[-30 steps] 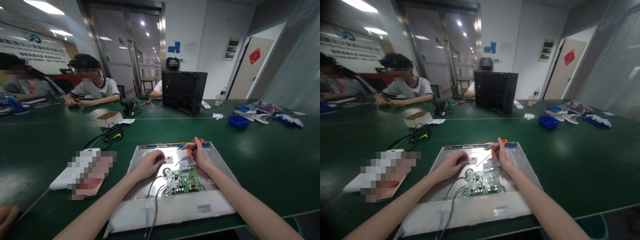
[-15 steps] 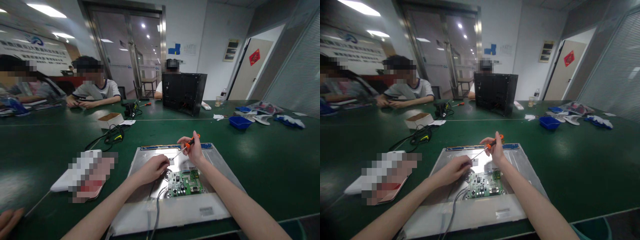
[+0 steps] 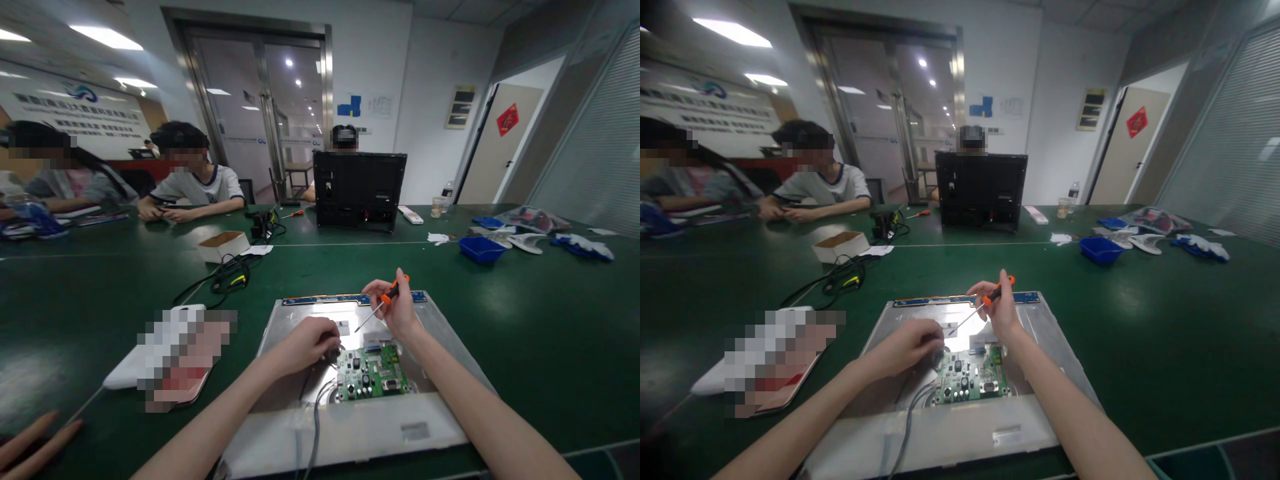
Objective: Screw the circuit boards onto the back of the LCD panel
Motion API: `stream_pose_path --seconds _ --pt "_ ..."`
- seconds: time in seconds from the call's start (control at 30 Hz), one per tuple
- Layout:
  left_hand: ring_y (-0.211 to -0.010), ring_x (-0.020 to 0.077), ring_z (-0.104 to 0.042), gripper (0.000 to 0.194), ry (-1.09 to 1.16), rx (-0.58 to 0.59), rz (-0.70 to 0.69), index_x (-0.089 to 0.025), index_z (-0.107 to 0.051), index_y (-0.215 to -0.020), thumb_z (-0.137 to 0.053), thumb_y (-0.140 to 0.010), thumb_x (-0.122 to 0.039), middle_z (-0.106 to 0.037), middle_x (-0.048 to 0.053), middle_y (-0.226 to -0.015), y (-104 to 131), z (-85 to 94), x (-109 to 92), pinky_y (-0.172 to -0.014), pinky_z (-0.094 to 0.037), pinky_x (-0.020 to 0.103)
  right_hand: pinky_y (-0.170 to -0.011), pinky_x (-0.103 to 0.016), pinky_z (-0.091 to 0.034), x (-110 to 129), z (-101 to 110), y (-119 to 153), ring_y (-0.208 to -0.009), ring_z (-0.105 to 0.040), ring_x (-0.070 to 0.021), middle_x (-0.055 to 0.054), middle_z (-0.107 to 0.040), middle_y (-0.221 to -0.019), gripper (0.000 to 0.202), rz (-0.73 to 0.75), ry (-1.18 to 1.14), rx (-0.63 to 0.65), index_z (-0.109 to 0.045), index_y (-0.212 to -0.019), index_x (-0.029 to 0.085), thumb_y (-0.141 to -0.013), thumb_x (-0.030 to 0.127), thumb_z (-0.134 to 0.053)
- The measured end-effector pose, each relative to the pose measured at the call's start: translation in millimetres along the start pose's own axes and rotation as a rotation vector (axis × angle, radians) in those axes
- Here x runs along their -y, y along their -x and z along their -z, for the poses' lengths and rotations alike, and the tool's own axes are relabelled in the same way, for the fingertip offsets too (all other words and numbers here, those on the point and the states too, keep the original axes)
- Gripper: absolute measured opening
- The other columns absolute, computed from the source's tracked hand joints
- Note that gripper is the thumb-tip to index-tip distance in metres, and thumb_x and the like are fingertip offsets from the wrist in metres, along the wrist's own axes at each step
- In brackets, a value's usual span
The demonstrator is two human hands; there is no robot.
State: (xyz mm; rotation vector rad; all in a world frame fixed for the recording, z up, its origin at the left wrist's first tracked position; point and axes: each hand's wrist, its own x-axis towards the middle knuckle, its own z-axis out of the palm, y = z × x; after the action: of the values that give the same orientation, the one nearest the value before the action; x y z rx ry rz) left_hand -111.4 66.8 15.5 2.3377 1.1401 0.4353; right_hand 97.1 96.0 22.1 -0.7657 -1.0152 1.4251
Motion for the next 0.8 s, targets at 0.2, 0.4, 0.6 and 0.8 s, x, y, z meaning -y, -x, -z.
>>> stream_pose_path --seconds 0.2,0.4,0.6,0.8 --pt "-0.066 0.0138 -0.055 0.009 0.172 0.026 0.024 -0.016 -0.065 -0.077 -0.057 -0.082 -0.015 -0.063 0.000 -0.071 0.2 -0.8 -6.8 -0.062 -0.040 0.023 -0.033 -0.021 -0.019 -0.3 -1.8 2.6 -0.031 -0.034 -0.0064 0.000 -0.047 -0.040 0.074 -0.004 0.019 0.011 -0.069 -0.058 0.015 -0.070 0.083 -0.043" --pt "-0.064 0.0127 -0.053 0.008 0.267 0.060 0.036 -0.016 -0.063 -0.080 -0.058 -0.078 -0.011 -0.059 -0.002 -0.069 -0.9 -7.9 3.2 -0.061 -0.039 0.023 -0.034 -0.021 -0.019 -0.3 -2.9 3.2 -0.031 -0.034 -0.0062 0.001 -0.046 -0.039 0.071 -0.003 0.037 0.007 -0.069 -0.058 0.015 -0.072 0.080 -0.045" --pt "-0.063 0.0117 -0.051 0.011 0.330 0.055 0.015 -0.016 -0.062 -0.077 -0.057 -0.074 -0.007 -0.057 -0.003 -0.067 -1.8 -13.7 10.0 -0.061 -0.038 0.022 -0.034 -0.020 -0.018 0.1 -4.8 5.0 -0.031 -0.034 -0.0056 0.002 -0.045 -0.038 0.070 -0.029 0.039 0.017 -0.070 -0.060 0.015 -0.071 0.080 -0.048" --pt "-0.059 0.0105 -0.048 0.018 0.365 0.018 0.052 -0.015 -0.062 -0.076 -0.053 -0.068 -0.002 -0.055 -0.003 -0.065 -1.3 -18.0 11.2 -0.056 -0.035 0.020 -0.034 -0.020 -0.019 -2.1 -4.7 5.0 -0.031 -0.033 -0.0050 0.002 -0.045 -0.038 0.068 -0.008 0.043 0.020 -0.068 -0.058 0.015 -0.073 0.078 -0.048"
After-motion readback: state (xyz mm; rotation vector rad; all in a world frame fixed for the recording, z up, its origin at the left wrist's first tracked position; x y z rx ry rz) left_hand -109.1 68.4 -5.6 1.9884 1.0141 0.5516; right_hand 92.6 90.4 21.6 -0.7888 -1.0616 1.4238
